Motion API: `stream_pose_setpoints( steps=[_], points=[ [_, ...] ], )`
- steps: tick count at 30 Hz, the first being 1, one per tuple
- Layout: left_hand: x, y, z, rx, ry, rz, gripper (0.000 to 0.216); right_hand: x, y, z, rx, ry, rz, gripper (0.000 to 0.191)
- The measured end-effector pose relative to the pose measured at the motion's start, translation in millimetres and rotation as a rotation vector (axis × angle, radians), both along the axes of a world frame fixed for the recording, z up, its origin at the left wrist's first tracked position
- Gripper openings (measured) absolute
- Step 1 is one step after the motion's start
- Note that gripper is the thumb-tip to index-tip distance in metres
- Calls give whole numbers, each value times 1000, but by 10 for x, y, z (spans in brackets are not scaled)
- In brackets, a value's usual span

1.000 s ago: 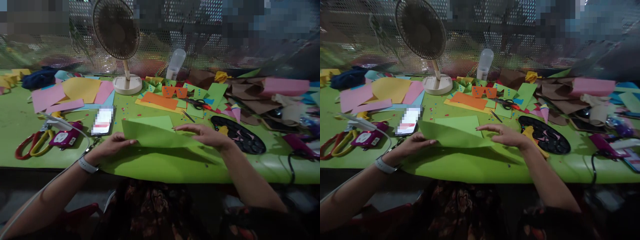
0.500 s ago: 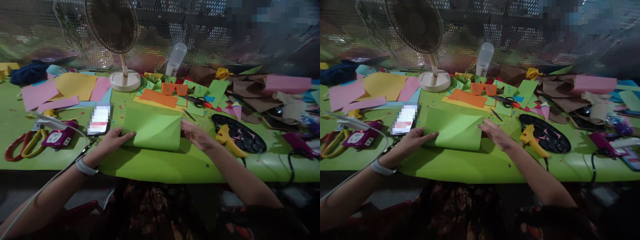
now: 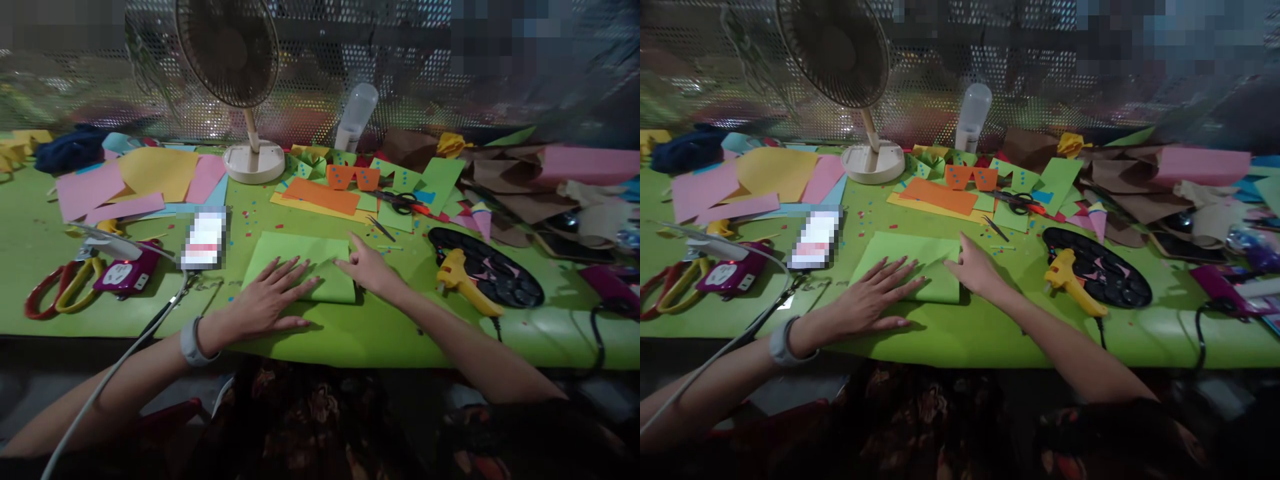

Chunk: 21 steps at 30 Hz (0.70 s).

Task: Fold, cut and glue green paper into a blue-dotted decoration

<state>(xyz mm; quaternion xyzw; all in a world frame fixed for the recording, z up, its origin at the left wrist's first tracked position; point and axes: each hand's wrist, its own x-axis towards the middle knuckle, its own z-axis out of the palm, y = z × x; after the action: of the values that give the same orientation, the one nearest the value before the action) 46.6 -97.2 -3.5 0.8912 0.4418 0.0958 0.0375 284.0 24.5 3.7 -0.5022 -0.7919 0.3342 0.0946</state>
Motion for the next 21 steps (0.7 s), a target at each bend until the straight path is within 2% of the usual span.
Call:
stream_pose_setpoints(
  steps=[2, 5, 8, 10, 15, 21],
  points=[
    [23, 23, -48, -30, 36, 39, 77, -8, -13, 4, 140, -130, -12, 73],
    [33, 68, -50, -55, 111, 86, 79, 23, -67, 8, 449, -220, 26, 51],
    [58, 122, -13, -54, 153, 64, 80, 82, -125, -1, 594, -162, 171, 50],
    [91, 161, -9, -52, 165, 47, 80, 121, -143, -27, 562, -155, 220, 57],
    [203, 235, -80, -18, 154, 75, 80, 175, -95, -123, 365, -234, 271, 74],
    [283, 234, -91, -25, 126, 114, 82, 158, -46, -187, 343, -275, 285, 77]
  ],
)
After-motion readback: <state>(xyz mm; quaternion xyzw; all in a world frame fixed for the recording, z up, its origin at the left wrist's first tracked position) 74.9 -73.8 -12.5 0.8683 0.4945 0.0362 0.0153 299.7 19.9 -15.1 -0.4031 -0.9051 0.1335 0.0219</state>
